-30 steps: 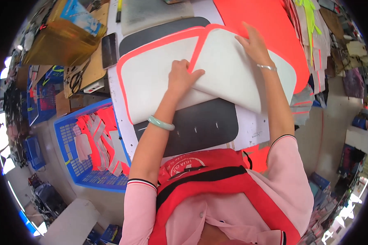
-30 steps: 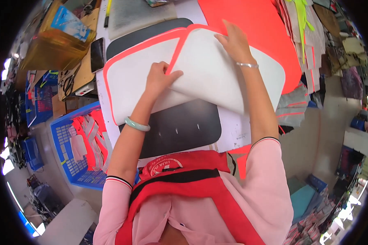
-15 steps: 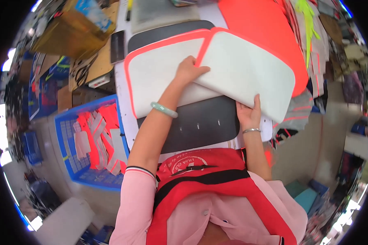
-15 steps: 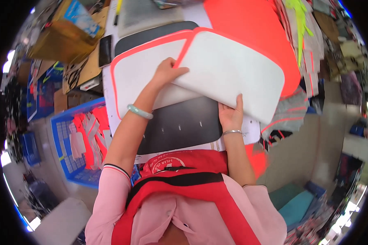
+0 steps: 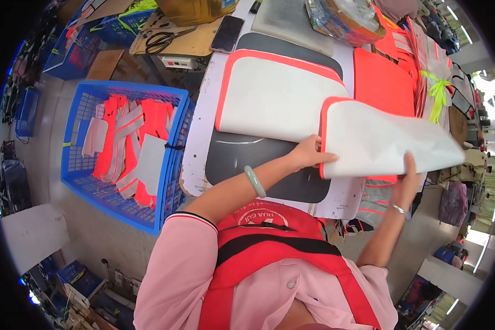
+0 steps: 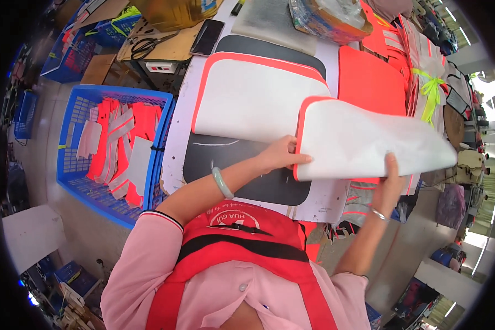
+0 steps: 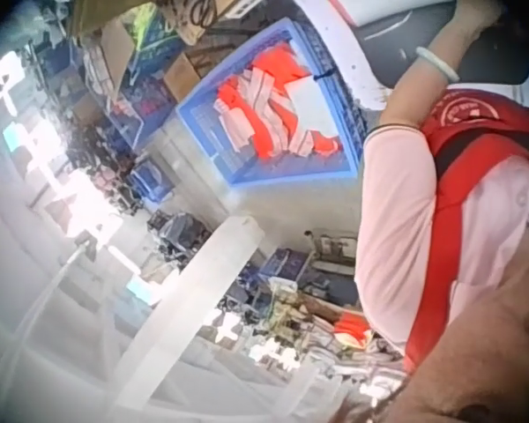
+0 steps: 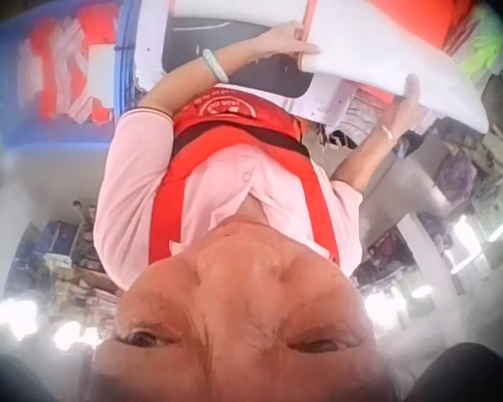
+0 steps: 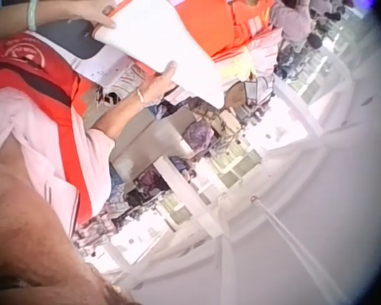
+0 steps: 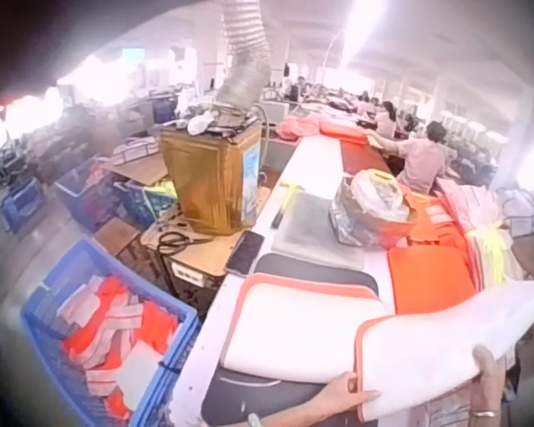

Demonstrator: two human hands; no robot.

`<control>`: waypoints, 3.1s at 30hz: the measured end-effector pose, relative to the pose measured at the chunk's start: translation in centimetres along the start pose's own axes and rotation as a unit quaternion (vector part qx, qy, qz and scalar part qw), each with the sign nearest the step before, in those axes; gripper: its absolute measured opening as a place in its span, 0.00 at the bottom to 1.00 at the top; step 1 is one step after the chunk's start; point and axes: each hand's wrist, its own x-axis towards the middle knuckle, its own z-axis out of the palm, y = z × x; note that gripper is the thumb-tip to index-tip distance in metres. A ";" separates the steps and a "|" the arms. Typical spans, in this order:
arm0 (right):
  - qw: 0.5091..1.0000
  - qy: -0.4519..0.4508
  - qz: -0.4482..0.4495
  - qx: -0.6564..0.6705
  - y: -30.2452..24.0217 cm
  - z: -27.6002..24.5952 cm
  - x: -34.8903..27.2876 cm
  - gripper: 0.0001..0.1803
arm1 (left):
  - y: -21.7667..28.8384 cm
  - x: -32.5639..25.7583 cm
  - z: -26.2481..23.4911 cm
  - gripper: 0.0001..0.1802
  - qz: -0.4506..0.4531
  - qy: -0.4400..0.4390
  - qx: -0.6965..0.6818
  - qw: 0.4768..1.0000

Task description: The person is sorting and bundling fabric panels, aligning them on a template before tying them together with a strap.

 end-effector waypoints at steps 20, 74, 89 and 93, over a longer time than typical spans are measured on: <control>0.718 -0.619 0.039 -0.316 -6.4 16.3 1.7 0.21 | -4.8 -16.2 -6.9 0.51 0.199 0.038 -0.334 0.921; 0.639 -0.474 -0.152 -0.586 11.2 33.3 12.2 0.51 | -1.0 -5.7 -5.4 0.25 0.012 0.215 -0.561 0.800; 0.784 -0.344 -0.251 -0.452 13.5 27.6 3.9 0.25 | -6.0 -12.8 -6.5 0.24 -0.062 0.211 -0.517 0.828; 0.778 -0.317 -0.411 -0.353 14.0 26.7 -0.7 0.24 | -5.8 -12.9 -6.0 0.25 -0.073 0.214 -0.507 0.832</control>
